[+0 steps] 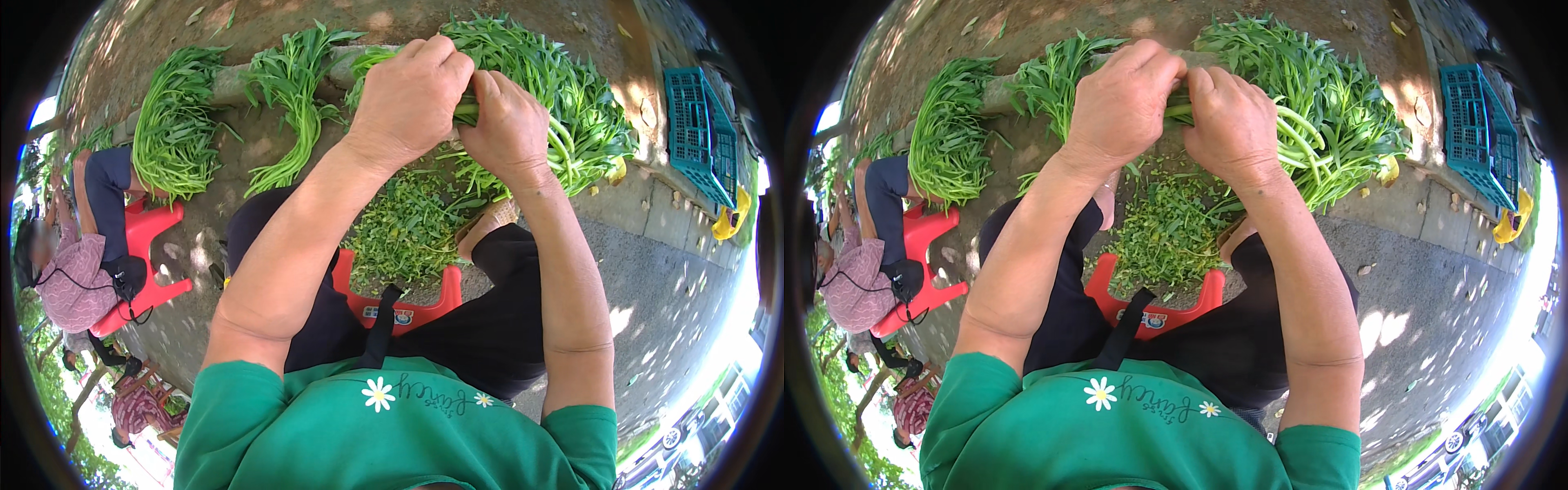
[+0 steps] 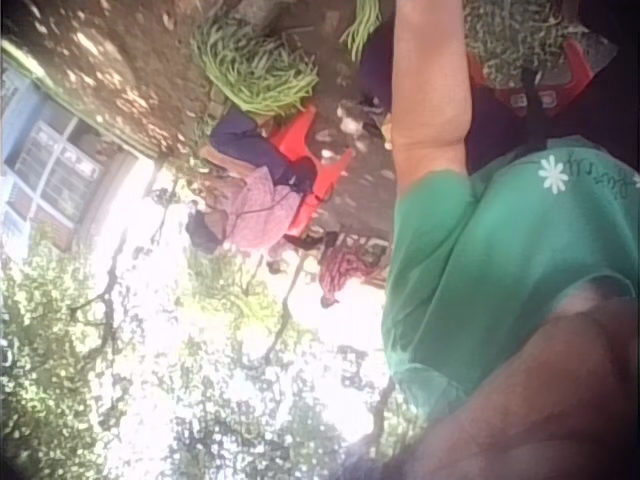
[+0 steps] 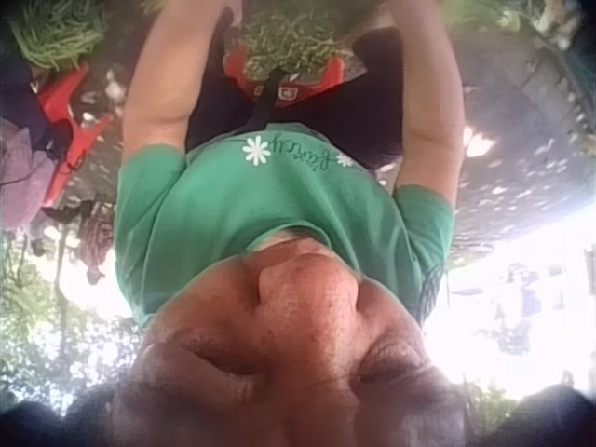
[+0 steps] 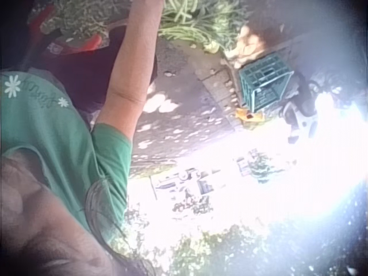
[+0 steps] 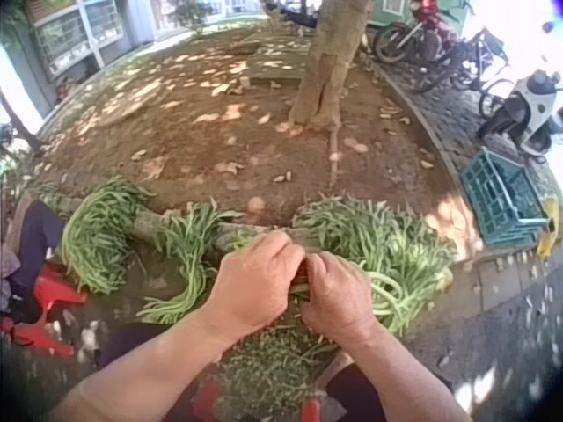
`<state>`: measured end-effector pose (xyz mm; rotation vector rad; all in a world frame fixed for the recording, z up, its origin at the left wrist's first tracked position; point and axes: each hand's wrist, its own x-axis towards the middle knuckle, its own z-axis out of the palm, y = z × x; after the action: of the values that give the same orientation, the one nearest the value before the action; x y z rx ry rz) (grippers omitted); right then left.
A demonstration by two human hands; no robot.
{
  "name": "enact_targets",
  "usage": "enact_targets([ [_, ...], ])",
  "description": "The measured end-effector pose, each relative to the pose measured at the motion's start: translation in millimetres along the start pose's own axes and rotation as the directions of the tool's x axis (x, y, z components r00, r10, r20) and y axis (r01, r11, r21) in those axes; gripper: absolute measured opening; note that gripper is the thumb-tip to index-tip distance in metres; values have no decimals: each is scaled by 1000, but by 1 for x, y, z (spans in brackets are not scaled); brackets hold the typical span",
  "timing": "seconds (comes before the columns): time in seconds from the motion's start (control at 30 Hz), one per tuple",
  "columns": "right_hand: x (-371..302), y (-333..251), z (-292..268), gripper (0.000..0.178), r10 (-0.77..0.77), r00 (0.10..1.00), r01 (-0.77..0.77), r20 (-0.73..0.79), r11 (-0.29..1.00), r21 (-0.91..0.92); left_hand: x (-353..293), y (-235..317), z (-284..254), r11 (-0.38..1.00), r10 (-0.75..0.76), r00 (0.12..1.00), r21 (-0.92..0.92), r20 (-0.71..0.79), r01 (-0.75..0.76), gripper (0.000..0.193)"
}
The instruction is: The person picks leaves and stems from bundles of green leafy vegetables by hand and piles the sorted pieces on a red plastic stool. They continue picking from different bundles while sitting outdoors.
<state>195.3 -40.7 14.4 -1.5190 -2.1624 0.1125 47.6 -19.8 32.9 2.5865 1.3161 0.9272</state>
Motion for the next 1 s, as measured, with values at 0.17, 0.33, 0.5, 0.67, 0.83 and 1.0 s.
enact_targets([
  [0.17, -1, -1, 2, 30, -12, 1000, 12, 28, 1000, 3, -1, 1, 1, 998, -57, 998, 33, 37, 56, 7],
  [0.33, 1, -3, 1, 33, -11, 999, 12, 40, 1000, -7, -1, -6, 1, 982, -158, 986, -116, -54, 150, 5],
  [0.5, 1, 1, -8, 40, 98, 995, -97, -7, 992, 83, 4, -7, -28, 878, -260, 931, -463, -255, 118, 6],
  [0.67, 11, 7, -14, 43, 314, 949, -311, 0, 940, 143, -28, 9, -46, 797, -42, 998, -604, -41, 8, 17],
  [0.83, 13, 9, -16, 43, 421, 907, -410, -3, 885, 223, -58, 15, -18, 956, 26, 720, -228, 693, 186, 38],
  [1.0, 10, 7, -14, 42, 313, 941, -290, -126, 941, 171, -28, 7, -19, 100, -292, 738, -748, 608, 656, 46],
])
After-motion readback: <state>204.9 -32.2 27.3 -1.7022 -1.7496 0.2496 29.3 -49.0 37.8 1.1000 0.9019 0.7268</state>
